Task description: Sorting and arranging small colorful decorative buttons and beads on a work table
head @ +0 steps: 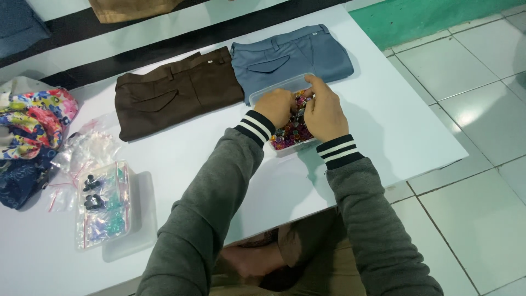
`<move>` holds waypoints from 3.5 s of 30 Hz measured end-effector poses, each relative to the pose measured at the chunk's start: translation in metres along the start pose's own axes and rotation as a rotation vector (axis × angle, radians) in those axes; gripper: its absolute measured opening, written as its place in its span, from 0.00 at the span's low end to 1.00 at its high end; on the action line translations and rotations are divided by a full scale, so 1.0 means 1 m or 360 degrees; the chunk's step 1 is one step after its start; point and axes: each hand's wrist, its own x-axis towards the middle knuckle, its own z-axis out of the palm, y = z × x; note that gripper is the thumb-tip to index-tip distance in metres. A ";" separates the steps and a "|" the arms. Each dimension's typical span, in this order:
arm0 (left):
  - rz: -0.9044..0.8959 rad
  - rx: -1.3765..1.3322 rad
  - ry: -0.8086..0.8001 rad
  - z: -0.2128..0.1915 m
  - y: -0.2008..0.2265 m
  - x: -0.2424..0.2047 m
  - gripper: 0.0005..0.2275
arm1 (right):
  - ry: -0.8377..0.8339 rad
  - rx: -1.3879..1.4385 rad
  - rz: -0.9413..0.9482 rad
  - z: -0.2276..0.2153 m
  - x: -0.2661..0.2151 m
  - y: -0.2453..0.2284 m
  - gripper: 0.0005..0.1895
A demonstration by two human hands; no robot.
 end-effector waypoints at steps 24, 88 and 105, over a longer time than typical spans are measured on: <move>-0.0156 0.0664 0.0514 -0.021 0.015 -0.069 0.04 | -0.0083 -0.0036 -0.0042 0.002 0.004 0.003 0.19; 0.0335 -0.0565 0.1513 0.008 -0.011 -0.109 0.06 | -0.0482 -0.0411 -0.0191 0.021 0.021 -0.009 0.13; 0.0111 -0.0862 0.1450 0.016 -0.014 -0.107 0.06 | -0.0580 -0.1015 -0.0065 0.038 0.038 0.022 0.12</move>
